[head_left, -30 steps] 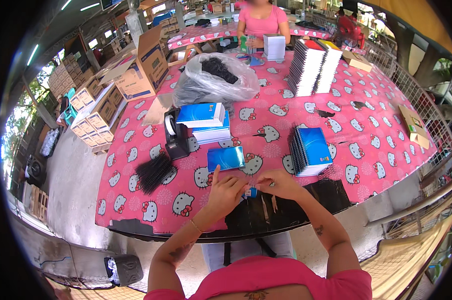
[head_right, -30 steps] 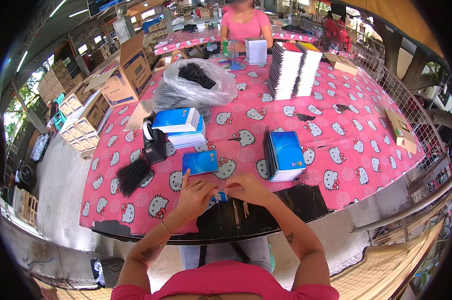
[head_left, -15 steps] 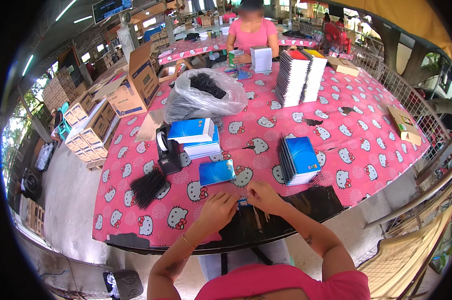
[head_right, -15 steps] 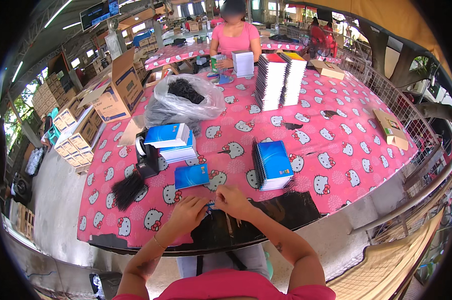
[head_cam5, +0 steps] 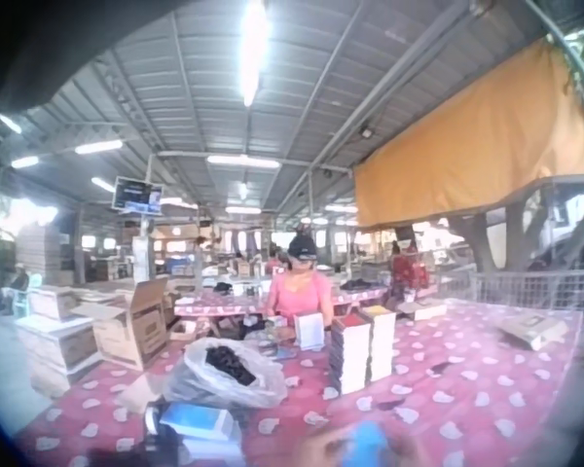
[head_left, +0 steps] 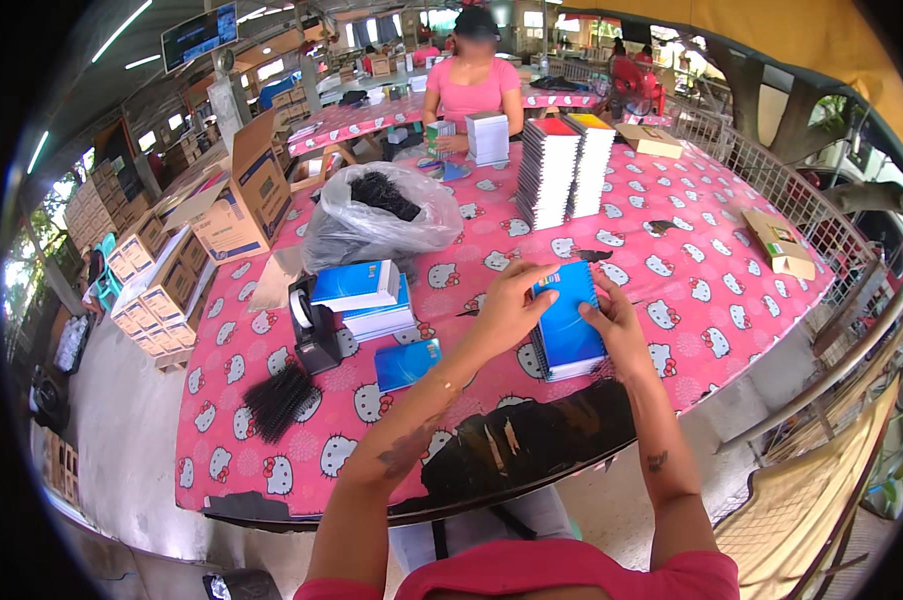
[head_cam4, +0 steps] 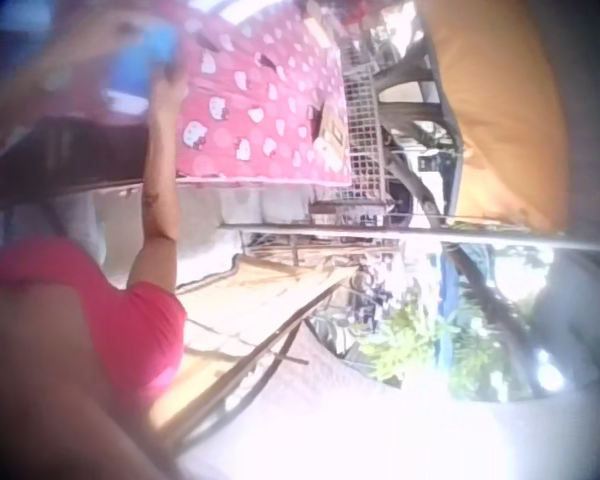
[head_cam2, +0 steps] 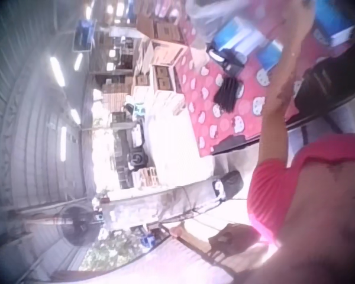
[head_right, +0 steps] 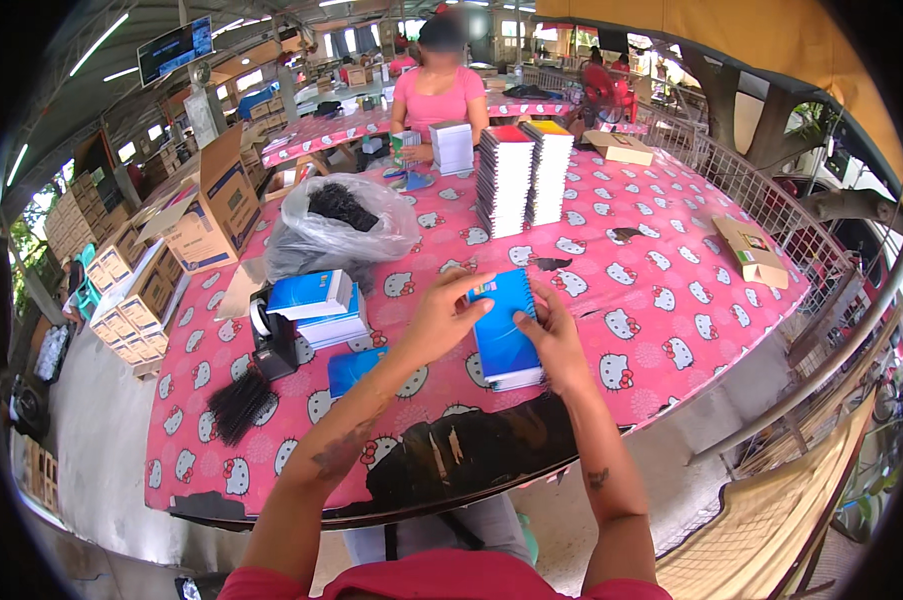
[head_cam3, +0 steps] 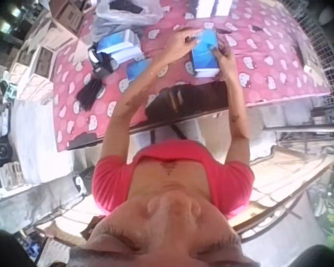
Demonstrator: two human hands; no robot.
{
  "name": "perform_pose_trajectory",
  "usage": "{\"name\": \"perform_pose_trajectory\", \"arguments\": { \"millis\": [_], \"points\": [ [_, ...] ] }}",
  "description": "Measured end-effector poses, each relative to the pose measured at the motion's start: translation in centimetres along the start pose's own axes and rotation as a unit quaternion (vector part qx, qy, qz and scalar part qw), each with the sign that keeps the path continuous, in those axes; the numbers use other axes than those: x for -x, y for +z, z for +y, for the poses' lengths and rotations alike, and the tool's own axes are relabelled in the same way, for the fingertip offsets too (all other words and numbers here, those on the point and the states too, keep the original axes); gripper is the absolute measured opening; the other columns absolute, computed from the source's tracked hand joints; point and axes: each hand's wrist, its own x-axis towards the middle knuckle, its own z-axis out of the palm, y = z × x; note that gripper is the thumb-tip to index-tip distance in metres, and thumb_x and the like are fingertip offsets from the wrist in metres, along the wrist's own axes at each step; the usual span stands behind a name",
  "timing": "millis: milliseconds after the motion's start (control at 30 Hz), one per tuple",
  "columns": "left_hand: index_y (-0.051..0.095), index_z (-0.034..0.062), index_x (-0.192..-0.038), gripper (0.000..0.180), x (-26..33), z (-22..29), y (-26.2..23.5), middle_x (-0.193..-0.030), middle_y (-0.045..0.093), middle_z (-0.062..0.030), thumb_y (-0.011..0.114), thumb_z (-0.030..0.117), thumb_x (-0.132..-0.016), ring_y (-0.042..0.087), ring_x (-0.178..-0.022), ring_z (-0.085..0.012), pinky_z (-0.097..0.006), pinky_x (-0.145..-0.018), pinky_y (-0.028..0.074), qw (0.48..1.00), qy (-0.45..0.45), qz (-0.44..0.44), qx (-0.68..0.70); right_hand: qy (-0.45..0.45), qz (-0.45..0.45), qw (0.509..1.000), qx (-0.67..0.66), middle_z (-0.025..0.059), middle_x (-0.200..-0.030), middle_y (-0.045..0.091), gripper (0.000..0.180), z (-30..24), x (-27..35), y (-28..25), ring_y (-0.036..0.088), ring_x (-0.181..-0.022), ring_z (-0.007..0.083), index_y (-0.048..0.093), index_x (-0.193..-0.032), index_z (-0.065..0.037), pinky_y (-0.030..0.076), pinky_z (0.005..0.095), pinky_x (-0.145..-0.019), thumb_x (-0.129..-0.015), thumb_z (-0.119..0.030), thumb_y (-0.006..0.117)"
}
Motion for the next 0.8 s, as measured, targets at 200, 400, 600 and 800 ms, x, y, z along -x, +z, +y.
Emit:
{"name": "perform_pose_trajectory", "arguments": {
  "millis": [200,400,600,800],
  "points": [
    [0.066,0.0086,-0.125,0.037,-0.8,-6.5,5.1,-0.125,0.061,-0.0189,0.069,0.024,-0.091,0.057,-0.114,-0.0357,-0.045,-0.098,0.046,0.968,0.056,0.058,-0.237,0.001,0.031,0.956,0.290,0.0142,-0.126,0.060,0.058,5.6,-3.7,-6.1,0.055,-0.117,0.0213,0.051,-0.141,0.002,0.043,0.0363,-0.103,-0.091,-0.018,0.071],
    [0.032,-0.0113,-0.146,0.067,3.8,-3.9,9.9,-0.149,0.038,-0.0315,0.056,0.031,-0.099,0.036,-0.139,-0.0441,-0.048,-0.116,0.028,0.960,-0.203,0.188,0.052,0.094,-0.023,0.986,0.137,0.0197,-0.150,0.046,0.067,6.0,-3.8,-6.9,0.044,-0.137,0.0268,0.037,-0.153,-0.003,0.034,0.0357,-0.113,-0.097,-0.027,0.063],
    [0.022,-0.0086,-0.149,0.076,3.9,-5.6,13.0,-0.145,0.036,-0.0278,0.059,0.032,-0.096,0.039,-0.135,-0.0350,-0.040,-0.111,0.032,0.919,-0.272,0.188,0.216,0.160,-0.013,0.986,0.049,0.0169,-0.149,0.048,0.067,5.8,-3.8,-6.3,0.049,-0.133,0.0270,0.038,-0.152,-0.005,0.038,0.0389,-0.111,-0.097,-0.036,0.061],
    [0.043,0.0010,-0.133,0.064,2.1,-6.9,13.9,-0.118,0.059,-0.0162,0.072,0.029,-0.082,0.064,-0.103,-0.0264,-0.044,-0.086,0.055,0.784,-0.430,0.189,0.405,0.301,0.000,0.950,-0.084,0.0157,-0.133,0.060,0.064,7.1,-3.8,-7.9,0.060,-0.117,0.0277,0.054,-0.136,-0.007,0.048,0.0437,-0.102,-0.088,-0.046,0.070]
  ]
}}
